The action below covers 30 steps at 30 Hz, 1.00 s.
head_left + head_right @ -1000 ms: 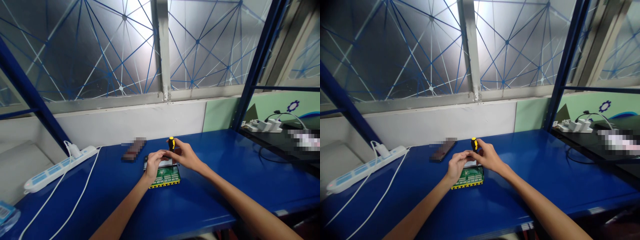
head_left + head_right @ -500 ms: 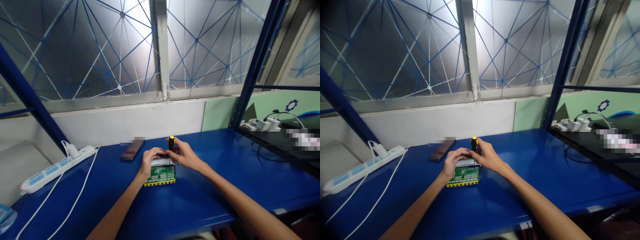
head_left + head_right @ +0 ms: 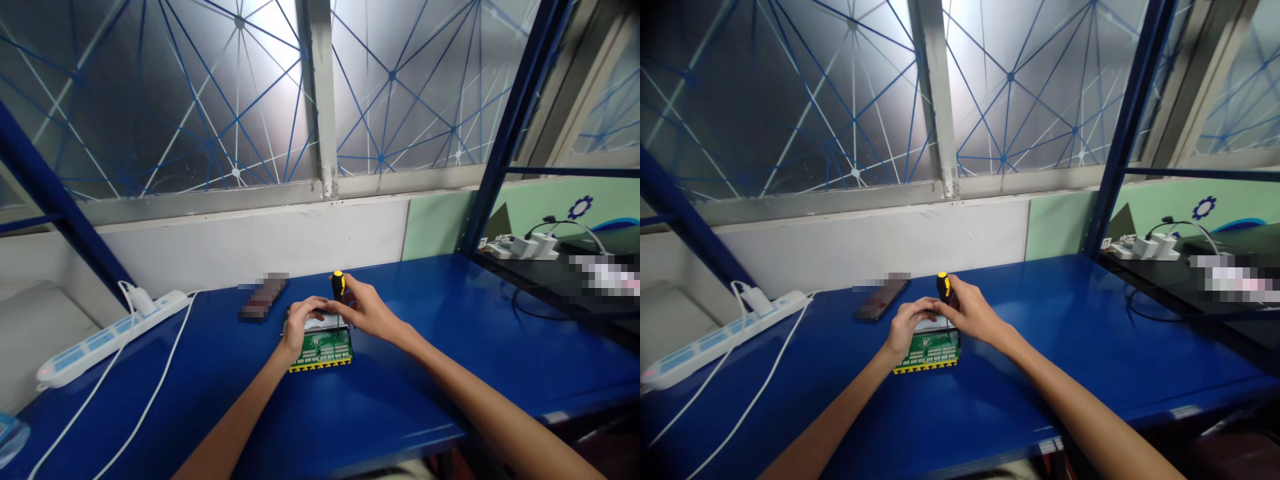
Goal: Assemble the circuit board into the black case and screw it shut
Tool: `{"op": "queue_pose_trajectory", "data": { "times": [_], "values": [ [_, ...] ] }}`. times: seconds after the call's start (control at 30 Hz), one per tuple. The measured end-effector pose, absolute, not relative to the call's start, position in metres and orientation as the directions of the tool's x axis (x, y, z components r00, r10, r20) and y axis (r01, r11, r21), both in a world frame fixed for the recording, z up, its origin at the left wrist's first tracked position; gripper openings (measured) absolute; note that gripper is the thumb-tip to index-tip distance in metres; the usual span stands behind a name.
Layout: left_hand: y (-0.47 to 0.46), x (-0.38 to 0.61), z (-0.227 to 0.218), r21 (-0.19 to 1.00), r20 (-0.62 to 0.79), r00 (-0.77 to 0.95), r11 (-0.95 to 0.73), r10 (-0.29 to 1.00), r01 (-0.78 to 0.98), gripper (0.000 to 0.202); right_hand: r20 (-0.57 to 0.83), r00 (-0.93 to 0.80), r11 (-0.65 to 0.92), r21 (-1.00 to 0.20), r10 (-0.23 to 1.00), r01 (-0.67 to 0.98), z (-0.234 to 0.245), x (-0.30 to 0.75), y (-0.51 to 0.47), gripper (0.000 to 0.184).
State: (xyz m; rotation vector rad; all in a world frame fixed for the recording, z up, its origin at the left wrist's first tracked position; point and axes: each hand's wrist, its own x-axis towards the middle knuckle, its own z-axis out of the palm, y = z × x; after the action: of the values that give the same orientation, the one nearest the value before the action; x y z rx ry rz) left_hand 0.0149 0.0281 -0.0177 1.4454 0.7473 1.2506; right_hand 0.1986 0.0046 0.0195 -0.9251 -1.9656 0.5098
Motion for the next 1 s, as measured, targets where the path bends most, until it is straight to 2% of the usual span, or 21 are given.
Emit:
{"op": "queue_pose_trajectory", "data": {
  "times": [0.23, 0.4, 0.57, 0.63, 0.8, 0.9, 1.0],
  "values": [
    [0.0326, 0.0200, -0.0171, 0.976, 0.214, 0.261, -0.218, 0.941, -0.013, 0.034, 0.514, -0.334, 0.609, -0.716, 0.790, 0.341, 0.0237, 0.1977, 0.0022, 0.025],
    [0.0336, 0.0231, -0.0173, 0.977, 0.197, 0.267, -0.213, 0.943, 0.030, 0.038, 0.551, -0.325, 0.639, -0.691, 0.769, 0.339, 0.0237, 0.1969, 0.0016, 0.026],
    [0.0333, 0.0239, -0.0164, 0.978, 0.176, 0.276, -0.199, 0.945, 0.058, 0.040, 0.588, -0.323, 0.671, -0.647, 0.741, 0.363, 0.0220, 0.1967, 0.0025, 0.018],
    [0.0339, 0.0239, -0.0166, 0.978, 0.168, 0.282, -0.196, 0.945, 0.073, 0.041, 0.598, -0.318, 0.677, -0.638, 0.735, 0.367, 0.0216, 0.1973, 0.0027, 0.024],
    [0.0353, 0.0229, -0.0169, 0.975, 0.151, 0.325, -0.194, 0.934, 0.105, 0.042, 0.611, -0.311, 0.684, -0.615, 0.728, 0.392, 0.0226, 0.2000, 0.0011, 0.064],
    [0.0336, 0.0225, -0.0139, 0.972, 0.151, 0.353, -0.203, 0.923, 0.117, 0.041, 0.616, -0.334, 0.699, -0.591, 0.714, 0.403, 0.0234, 0.2013, -0.0001, 0.069],
    [0.0295, 0.0221, -0.0079, 0.968, 0.162, 0.384, -0.223, 0.909, 0.119, 0.031, 0.634, -0.338, 0.714, -0.555, 0.695, 0.427, 0.0229, 0.2022, 0.0001, 0.069]
  ]
}}
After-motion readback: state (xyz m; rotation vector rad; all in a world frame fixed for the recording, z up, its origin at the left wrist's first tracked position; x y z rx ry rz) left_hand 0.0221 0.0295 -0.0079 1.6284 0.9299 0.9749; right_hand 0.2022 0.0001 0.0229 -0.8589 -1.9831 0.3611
